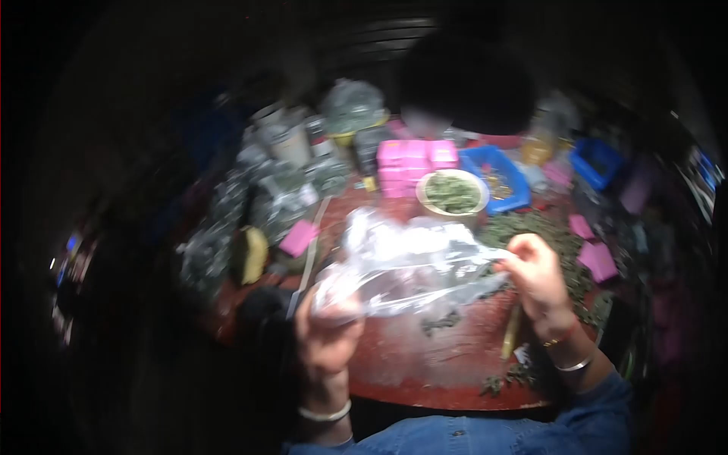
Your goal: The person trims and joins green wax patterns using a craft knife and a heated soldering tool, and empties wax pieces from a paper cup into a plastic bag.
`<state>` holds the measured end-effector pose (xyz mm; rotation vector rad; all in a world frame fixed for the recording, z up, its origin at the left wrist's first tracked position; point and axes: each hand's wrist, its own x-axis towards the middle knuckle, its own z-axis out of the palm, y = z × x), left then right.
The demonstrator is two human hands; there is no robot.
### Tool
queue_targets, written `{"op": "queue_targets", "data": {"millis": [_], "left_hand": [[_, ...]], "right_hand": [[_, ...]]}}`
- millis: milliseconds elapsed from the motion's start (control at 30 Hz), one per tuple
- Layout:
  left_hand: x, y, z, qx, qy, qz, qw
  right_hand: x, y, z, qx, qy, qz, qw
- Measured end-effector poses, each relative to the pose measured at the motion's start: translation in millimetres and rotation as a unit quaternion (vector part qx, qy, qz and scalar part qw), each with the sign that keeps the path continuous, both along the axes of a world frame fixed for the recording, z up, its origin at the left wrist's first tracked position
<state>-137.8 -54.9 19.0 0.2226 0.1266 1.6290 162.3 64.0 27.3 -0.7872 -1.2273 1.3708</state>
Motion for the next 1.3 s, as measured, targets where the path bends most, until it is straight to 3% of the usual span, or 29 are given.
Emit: {"op": "queue_targets", "data": {"millis": [33, 100, 167, 200, 233, 333, 367, 400, 467, 500, 567, 600, 633, 700, 733, 767, 800, 833, 867, 900, 967, 1000, 1033, 1100, 1167, 1200, 1233, 1267, 1300], "left_hand": [[4, -8, 7, -0.107, 0.150, 0.105, 0.977], [-8, 5, -5, 0.021, -0.056, -0.156, 0.986], [21, 4, 38, -0.265, 0.104, -0.048, 0.958], [5, 8, 27, -0.269, 0.056, -0.144, 0.951], [-3, 4, 8, -0.112, -0.038, -0.218, 0.969], [-10, 5, -7, -0.031, -0.041, -0.225, 0.973], [-4, 2, -1, -0.063, 0.010, -0.127, 0.990], [4, 1, 6, -0.093, 0.058, -0.033, 0.993], [30, -8, 25, -0.051, 0.340, 0.113, 0.932], [46, -7, 26, 0.009, 0.464, 0.188, 0.866], [39, -1, 13, 0.013, 0.634, 0.254, 0.730], [35, 5, 9, 0.004, 0.678, 0.300, 0.672], [29, 11, 2, 0.005, 0.680, 0.299, 0.670], [18, 11, 1, -0.054, 0.608, 0.291, 0.737], [16, 9, 9, -0.107, 0.560, 0.217, 0.792], [37, 16, 23, -0.207, 0.410, 0.248, 0.853], [16, 21, 19, -0.091, 0.274, -0.006, 0.957], [-7, 25, 8, 0.040, 0.110, -0.254, 0.960], [-11, 26, -2, -0.014, 0.083, -0.217, 0.973], [-10, 26, -7, -0.064, 0.053, -0.181, 0.980], [4, 32, -1, -0.112, -0.126, -0.110, 0.979], [1, 40, -8, -0.070, -0.202, -0.167, 0.962], [-2, 44, -14, -0.111, -0.231, -0.149, 0.955], [-2, 53, -18, -0.128, -0.228, -0.155, 0.953], [-1, 57, -15, -0.163, -0.225, -0.162, 0.947], [-3, 60, -12, -0.195, -0.220, -0.159, 0.943], [-6, 65, -14, -0.177, -0.196, -0.164, 0.950], [-7, 70, -7, -0.192, -0.201, -0.206, 0.938], [-13, 75, -11, -0.182, -0.218, -0.222, 0.933]], "right_hand": [[3, -1, -1, -0.080, 0.042, 0.007, 0.996], [-12, -11, 14, -0.153, 0.160, -0.008, 0.975], [2, -4, 4, -0.243, 0.251, 0.109, 0.931], [1, 0, 4, -0.271, 0.257, 0.134, 0.918], [1, 3, 11, -0.290, 0.254, 0.128, 0.914], [7, 38, 3, -0.325, 0.266, 0.219, 0.881], [7, 47, 7, -0.342, 0.275, 0.264, 0.859], [2, 51, 20, -0.346, 0.195, 0.256, 0.882], [-16, 66, 16, -0.271, 0.093, 0.212, 0.934], [-23, 66, 17, -0.252, 0.047, 0.150, 0.955], [-31, 62, 31, -0.235, -0.098, 0.100, 0.962], [-41, 76, 7, -0.221, -0.062, 0.081, 0.970], [-40, 77, 13, -0.246, -0.073, 0.084, 0.963], [-44, 84, 15, -0.249, -0.093, 0.082, 0.961], [-46, 85, 14, -0.243, -0.061, 0.079, 0.965], [-42, 82, 14, -0.225, -0.024, 0.103, 0.969], [-41, 81, 17, -0.211, -0.047, 0.098, 0.971], [-40, 91, 1, -0.164, -0.026, 0.112, 0.980], [-41, 84, 7, -0.156, 0.012, 0.089, 0.984], [-38, 88, 10, -0.159, -0.049, 0.101, 0.981], [-37, 83, 15, -0.152, -0.109, 0.072, 0.980], [-38, 83, 17, -0.169, -0.140, 0.062, 0.974], [-37, 82, 19, -0.187, -0.171, 0.044, 0.966], [-38, 74, 23, -0.155, -0.113, 0.034, 0.981], [-26, 63, 31, -0.072, -0.106, 0.073, 0.989], [-24, 64, 38, -0.085, -0.136, 0.078, 0.984], [-17, 74, 24, 0.076, -0.112, 0.144, 0.980], [-15, 81, 22, 0.200, -0.184, 0.130, 0.954], [-15, 75, 33, 0.272, -0.175, 0.118, 0.939]]}}
